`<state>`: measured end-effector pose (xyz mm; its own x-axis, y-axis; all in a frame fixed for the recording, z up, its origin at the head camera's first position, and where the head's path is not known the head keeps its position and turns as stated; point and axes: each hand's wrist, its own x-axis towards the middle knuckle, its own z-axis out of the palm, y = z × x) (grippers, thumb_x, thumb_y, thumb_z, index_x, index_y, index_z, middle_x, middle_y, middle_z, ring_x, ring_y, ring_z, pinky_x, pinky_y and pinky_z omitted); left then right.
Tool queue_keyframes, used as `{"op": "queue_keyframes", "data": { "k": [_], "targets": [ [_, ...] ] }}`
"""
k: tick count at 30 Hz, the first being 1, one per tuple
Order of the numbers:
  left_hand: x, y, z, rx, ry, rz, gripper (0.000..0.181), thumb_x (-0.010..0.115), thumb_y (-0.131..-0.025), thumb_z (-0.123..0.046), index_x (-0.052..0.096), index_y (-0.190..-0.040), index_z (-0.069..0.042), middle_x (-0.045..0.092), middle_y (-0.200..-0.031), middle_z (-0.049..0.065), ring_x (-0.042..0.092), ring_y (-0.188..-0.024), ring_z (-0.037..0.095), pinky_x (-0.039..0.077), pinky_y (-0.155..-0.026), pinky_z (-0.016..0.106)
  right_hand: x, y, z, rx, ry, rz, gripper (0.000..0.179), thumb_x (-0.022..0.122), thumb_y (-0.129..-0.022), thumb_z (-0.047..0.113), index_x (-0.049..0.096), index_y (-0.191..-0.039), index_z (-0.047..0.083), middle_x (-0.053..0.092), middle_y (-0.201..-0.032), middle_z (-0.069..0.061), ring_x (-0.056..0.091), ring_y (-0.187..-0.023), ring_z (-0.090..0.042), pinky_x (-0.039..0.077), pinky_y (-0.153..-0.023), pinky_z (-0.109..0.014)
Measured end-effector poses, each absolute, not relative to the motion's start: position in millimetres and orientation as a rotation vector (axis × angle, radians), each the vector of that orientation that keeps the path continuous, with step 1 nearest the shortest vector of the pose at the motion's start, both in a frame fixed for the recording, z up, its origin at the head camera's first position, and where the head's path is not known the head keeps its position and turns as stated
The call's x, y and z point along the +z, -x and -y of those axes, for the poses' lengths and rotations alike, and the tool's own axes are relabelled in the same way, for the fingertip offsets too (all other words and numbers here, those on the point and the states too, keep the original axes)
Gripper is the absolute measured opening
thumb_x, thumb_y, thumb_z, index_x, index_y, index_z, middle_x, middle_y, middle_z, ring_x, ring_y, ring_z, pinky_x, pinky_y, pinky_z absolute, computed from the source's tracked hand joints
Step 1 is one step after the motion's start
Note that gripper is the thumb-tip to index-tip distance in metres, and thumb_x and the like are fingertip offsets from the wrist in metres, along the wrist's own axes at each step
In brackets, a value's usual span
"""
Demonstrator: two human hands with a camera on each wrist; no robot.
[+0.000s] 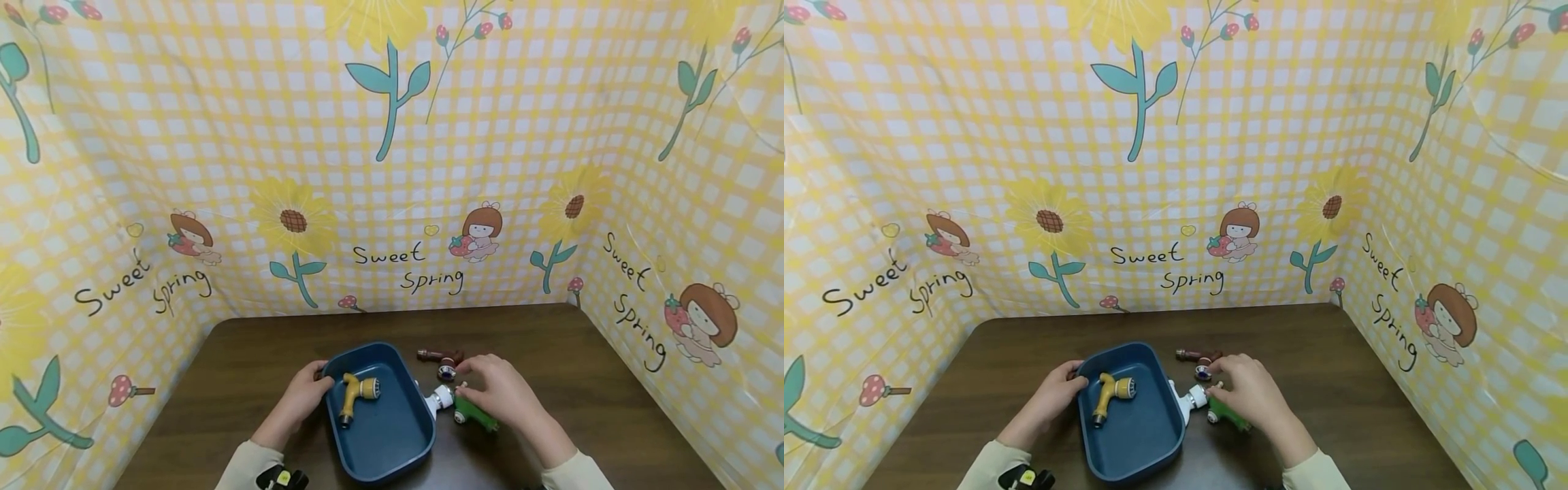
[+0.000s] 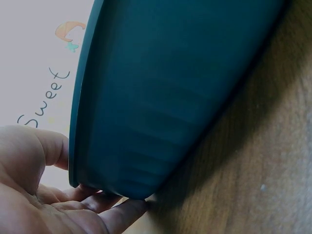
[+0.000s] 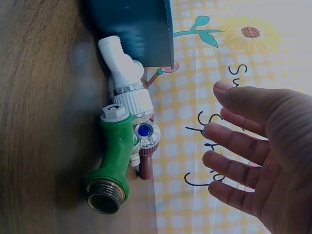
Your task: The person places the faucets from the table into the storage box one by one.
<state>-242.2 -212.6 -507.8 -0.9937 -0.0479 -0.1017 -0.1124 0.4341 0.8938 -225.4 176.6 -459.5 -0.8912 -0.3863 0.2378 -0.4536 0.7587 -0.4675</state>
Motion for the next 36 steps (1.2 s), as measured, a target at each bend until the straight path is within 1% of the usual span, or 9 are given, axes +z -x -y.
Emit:
{"op": "queue_keyframes", "data": {
  "k": [5,9,16,19,26,29,36],
  "targets": [
    [-509,242,213,1.636,0.148,-2.607,0.045,0.057,-0.098,-0.012,0.054,-0.139,0.006,0.062,-0.133,0.022,0.059,-0.113,0.029,0.052,-0.095,0.044,-461,223,-178,0.794,-0.678,2.815,0.025,0.083,-0.085,0.028,0.074,-0.109,0.024,0.074,-0.111,0.004,0.064,-0.109,-0.019,0.052,-0.095,-0.048],
    [-509,241,213,1.631,0.149,-2.607,0.044,0.056,-0.098,-0.012,0.054,-0.138,0.005,0.062,-0.132,0.02,0.06,-0.111,0.027,0.052,-0.094,0.044,-464,221,-180,0.776,-0.664,2.818,0.024,0.083,-0.085,0.027,0.074,-0.107,0.025,0.074,-0.109,0.006,0.064,-0.108,-0.019,0.052,-0.094,-0.047],
    [-508,241,214,1.627,0.124,-2.619,0.045,0.056,-0.097,-0.011,0.054,-0.138,0.007,0.062,-0.131,0.022,0.06,-0.109,0.027,0.053,-0.092,0.043,-468,220,-182,0.757,-0.659,2.804,0.024,0.084,-0.084,0.027,0.075,-0.105,0.023,0.074,-0.107,0.004,0.065,-0.105,-0.019,0.052,-0.092,-0.047],
    [-509,241,214,1.624,0.134,-2.619,0.045,0.056,-0.098,-0.012,0.054,-0.138,0.007,0.063,-0.131,0.022,0.06,-0.109,0.026,0.053,-0.093,0.044,-470,219,-184,0.746,-0.655,2.793,0.024,0.085,-0.083,0.026,0.075,-0.104,0.023,0.074,-0.105,0.006,0.065,-0.104,-0.018,0.052,-0.092,-0.047],
    [-509,241,214,1.616,0.141,-2.614,0.046,0.055,-0.098,-0.012,0.052,-0.139,0.008,0.062,-0.132,0.022,0.06,-0.111,0.027,0.053,-0.094,0.045,-475,218,-188,0.745,-0.635,2.81,0.026,0.085,-0.083,0.026,0.076,-0.106,0.017,0.074,-0.105,0.005,0.065,-0.105,-0.02,0.05,-0.093,-0.05],
    [-508,241,214,1.623,0.14,-2.601,0.046,0.055,-0.098,-0.012,0.052,-0.14,0.007,0.061,-0.133,0.022,0.06,-0.111,0.027,0.053,-0.093,0.043,-477,217,-189,0.739,-0.629,2.818,0.027,0.085,-0.083,0.026,0.076,-0.106,0.018,0.074,-0.106,0.006,0.065,-0.105,-0.021,0.05,-0.094,-0.051],
    [-507,241,214,1.627,0.14,-2.592,0.046,0.055,-0.098,-0.012,0.052,-0.139,0.007,0.061,-0.133,0.022,0.06,-0.111,0.026,0.053,-0.092,0.042,-483,215,-192,0.732,-0.63,2.808,0.028,0.086,-0.082,0.026,0.076,-0.107,0.017,0.074,-0.106,0.006,0.066,-0.107,-0.021,0.052,-0.094,-0.048]
  ]
}}
